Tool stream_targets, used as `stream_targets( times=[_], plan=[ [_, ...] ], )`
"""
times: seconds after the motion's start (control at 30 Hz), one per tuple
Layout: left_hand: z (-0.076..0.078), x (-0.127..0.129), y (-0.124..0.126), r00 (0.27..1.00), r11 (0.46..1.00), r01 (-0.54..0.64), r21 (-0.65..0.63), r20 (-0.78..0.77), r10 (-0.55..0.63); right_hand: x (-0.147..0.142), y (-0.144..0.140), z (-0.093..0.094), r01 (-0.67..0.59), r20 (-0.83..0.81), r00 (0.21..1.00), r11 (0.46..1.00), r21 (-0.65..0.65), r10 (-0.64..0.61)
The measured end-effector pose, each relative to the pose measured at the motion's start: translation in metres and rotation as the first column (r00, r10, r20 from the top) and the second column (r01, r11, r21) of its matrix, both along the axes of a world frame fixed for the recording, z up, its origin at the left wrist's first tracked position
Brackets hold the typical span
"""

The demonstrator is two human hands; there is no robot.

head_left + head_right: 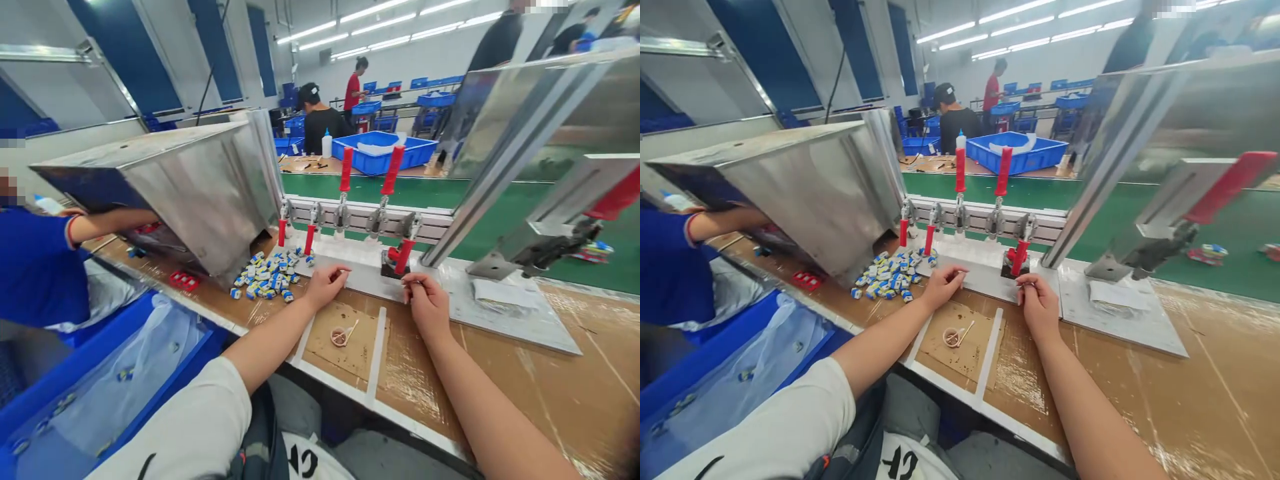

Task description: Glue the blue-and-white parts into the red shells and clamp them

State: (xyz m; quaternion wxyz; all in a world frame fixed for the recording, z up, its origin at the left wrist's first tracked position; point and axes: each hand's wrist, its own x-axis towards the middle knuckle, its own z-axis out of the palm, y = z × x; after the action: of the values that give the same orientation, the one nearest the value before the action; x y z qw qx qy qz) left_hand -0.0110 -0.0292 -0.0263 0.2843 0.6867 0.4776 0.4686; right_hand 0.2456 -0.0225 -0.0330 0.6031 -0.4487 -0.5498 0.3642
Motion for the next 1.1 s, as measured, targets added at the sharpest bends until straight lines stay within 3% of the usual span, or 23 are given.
stream_targets(
  times=[0.07,0.13,0.27,0.4,0.53,0.63,0.8,0.93,1.1],
  plan=[
    [0.01,-0.003,-0.007,0.989,0.997,0.035,0.063,-0.148,-0.025,0.0,0.0,0.002,0.009,0.0,1.0,1.0,0.009,-0.009],
    [0.024,-0.013,-0.017,0.923,0.988,0.085,0.133,-0.383,-0.028,-0.001,0.001,0.002,0.0,-0.017,1.0,1.0,0.012,0.0],
    [0.059,-0.053,-0.045,0.632,0.958,0.126,0.259,-0.765,0.124,-0.002,0.002,0.002,0.0,-0.059,0.998,1.0,0.0,0.0],
    [0.088,-0.11,-0.073,0.424,0.933,-0.003,0.361,-0.844,0.328,-0.003,0.001,0.004,0.003,-0.125,0.992,1.0,-0.019,-0.005],
    [0.098,-0.162,-0.085,0.292,0.923,-0.084,0.376,-0.876,0.383,-0.003,0.004,0.007,-0.026,-0.194,0.981,0.999,-0.03,0.02],
    [0.1,-0.18,-0.096,0.25,0.925,-0.119,0.361,-0.89,0.38,-0.003,0.003,0.007,-0.04,-0.221,0.975,0.999,-0.023,0.034],
    [0.102,-0.181,-0.114,0.27,0.94,-0.157,0.303,-0.902,0.336,-0.001,0.004,0.005,-0.02,-0.215,0.976,1.0,-0.009,0.018],
    [0.092,-0.179,-0.116,0.261,0.95,-0.148,0.274,-0.916,0.304,0.0,0.005,0.003,-0.047,-0.221,0.974,0.999,-0.004,0.045],
    [0.078,-0.175,-0.121,0.216,0.968,-0.047,0.245,-0.944,0.249,0.003,0.002,0.002,-0.011,-0.217,0.976,1.0,-0.012,0.008]
  ],
)
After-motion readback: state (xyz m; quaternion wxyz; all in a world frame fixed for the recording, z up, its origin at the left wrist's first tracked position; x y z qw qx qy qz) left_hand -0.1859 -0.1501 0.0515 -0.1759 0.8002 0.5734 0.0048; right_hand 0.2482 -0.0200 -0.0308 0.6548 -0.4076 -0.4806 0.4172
